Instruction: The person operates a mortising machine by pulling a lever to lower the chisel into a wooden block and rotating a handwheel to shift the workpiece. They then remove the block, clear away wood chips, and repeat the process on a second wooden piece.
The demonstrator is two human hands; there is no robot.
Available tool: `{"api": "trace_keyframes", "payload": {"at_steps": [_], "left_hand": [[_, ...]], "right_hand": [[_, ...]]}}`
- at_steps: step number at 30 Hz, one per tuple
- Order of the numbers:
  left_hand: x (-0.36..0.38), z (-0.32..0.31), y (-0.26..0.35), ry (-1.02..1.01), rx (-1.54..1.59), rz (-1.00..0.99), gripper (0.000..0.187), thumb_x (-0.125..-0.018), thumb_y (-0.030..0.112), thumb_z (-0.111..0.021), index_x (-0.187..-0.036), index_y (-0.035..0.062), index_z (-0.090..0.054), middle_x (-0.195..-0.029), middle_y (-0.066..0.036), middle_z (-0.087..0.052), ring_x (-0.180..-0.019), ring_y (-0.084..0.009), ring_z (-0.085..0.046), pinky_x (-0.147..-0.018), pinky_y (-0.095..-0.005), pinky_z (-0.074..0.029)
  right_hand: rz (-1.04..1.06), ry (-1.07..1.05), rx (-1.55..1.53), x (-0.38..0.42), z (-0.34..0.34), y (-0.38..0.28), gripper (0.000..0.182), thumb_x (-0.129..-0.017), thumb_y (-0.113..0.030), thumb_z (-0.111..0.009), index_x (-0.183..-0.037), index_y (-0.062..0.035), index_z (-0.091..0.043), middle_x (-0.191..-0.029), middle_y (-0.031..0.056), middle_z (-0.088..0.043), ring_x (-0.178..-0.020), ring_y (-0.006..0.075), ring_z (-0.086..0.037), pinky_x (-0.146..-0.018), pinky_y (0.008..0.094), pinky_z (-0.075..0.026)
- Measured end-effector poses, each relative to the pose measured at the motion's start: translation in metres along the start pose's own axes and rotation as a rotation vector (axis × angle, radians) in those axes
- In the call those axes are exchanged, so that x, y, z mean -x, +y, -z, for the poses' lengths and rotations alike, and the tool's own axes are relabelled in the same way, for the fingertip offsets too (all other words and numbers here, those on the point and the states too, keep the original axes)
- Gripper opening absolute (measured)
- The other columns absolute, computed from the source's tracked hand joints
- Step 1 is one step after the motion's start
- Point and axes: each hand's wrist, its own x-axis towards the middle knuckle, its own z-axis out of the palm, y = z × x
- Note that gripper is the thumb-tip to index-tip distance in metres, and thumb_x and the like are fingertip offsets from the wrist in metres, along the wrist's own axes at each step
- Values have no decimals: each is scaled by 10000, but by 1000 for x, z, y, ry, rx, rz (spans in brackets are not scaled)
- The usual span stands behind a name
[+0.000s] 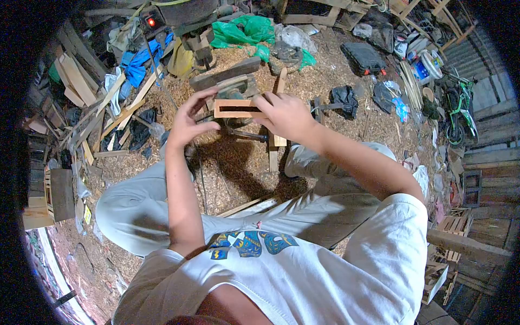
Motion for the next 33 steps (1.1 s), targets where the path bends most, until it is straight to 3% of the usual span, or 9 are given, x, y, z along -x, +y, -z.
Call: {"api": "trace_keyframes", "payload": {"at_steps": [3,6,10,12,16,18,25,28,33], "left_hand": [[-1,16,-5,58,203,-41,767,-781,140,-922,-1466,46,-590,-1544,-134,-597,-1469,-270,-529,-1270,-405,-349],[1,18,-10,93,156,-64,649,-880,275,-886,-1423,37,-624,-1535,-144,-603,-1457,-266,-540,-1257,-414,-367],[0,20,-20,112,106,-78,559,-940,335,-833,-1382,39,-662,-1505,-137,-624,-1438,-258,-555,-1236,-414,-393],[1,16,-19,114,124,-61,545,-940,325,-831,-1375,40,-668,-1498,-132,-629,-1434,-254,-557,-1233,-413,-396],[0,13,-15,80,69,-28,492,-902,169,-846,-1349,43,-686,-1494,-126,-633,-1432,-249,-557,-1229,-406,-400],[3,13,-17,65,49,16,527,-841,62,-874,-1338,56,-697,-1501,-131,-628,-1436,-251,-554,-1232,-403,-398],[5,11,-15,48,-9,57,656,-752,112,-955,-1353,77,-697,-1526,-125,-619,-1462,-266,-535,-1238,-419,-388],[3,9,-10,-72,-183,61,866,-621,174,-1028,-1412,113,-681,-1545,-108,-614,-1491,-279,-503,-1249,-435,-369],[2,5,-12,-189,-199,28,879,-635,151,-1008,-1445,118,-667,-1529,-110,-630,-1464,-285,-539,-1244,-435,-382]], "right_hand": [[3,-80,48,2,-6,1,510,-922,-387,-777,-1269,-82,-561,-1076,146,-665,-948,359,-720,-785,479,-586],[-30,-152,8,5,-14,3,508,-924,-381,-776,-1276,-84,-561,-1061,149,-666,-950,360,-718,-790,477,-587],[18,12,-8,4,-11,5,535,-919,-381,-781,-1309,-85,-566,-1052,147,-677,-947,360,-721,-795,475,-590],[-71,-222,46,1,-11,3,580,-912,-381,-788,-1368,-95,-572,-1056,146,-690,-942,364,-729,-791,473,-594],[16,-76,23,4,-10,4,615,-906,-380,-795,-1414,-114,-574,-1064,148,-698,-930,368,-733,-775,476,-593],[-28,-108,37,1,-7,-1,543,-922,-367,-783,-1343,-113,-553,-1028,103,-680,-873,332,-745,-750,461,-606],[21,-66,29,6,-14,3,630,-904,-371,-796,-1437,-108,-591,-1070,127,-700,-918,347,-732,-812,447,-595],[79,-19,29,7,-19,5,539,-924,-374,-776,-1362,-121,-590,-1028,94,-693,-866,316,-745,-762,440,-600],[45,-27,28,6,-21,-1,446,-937,-360,-752,-1301,-134,-626,-1001,77,-693,-859,303,-744,-754,436,-590]]}}
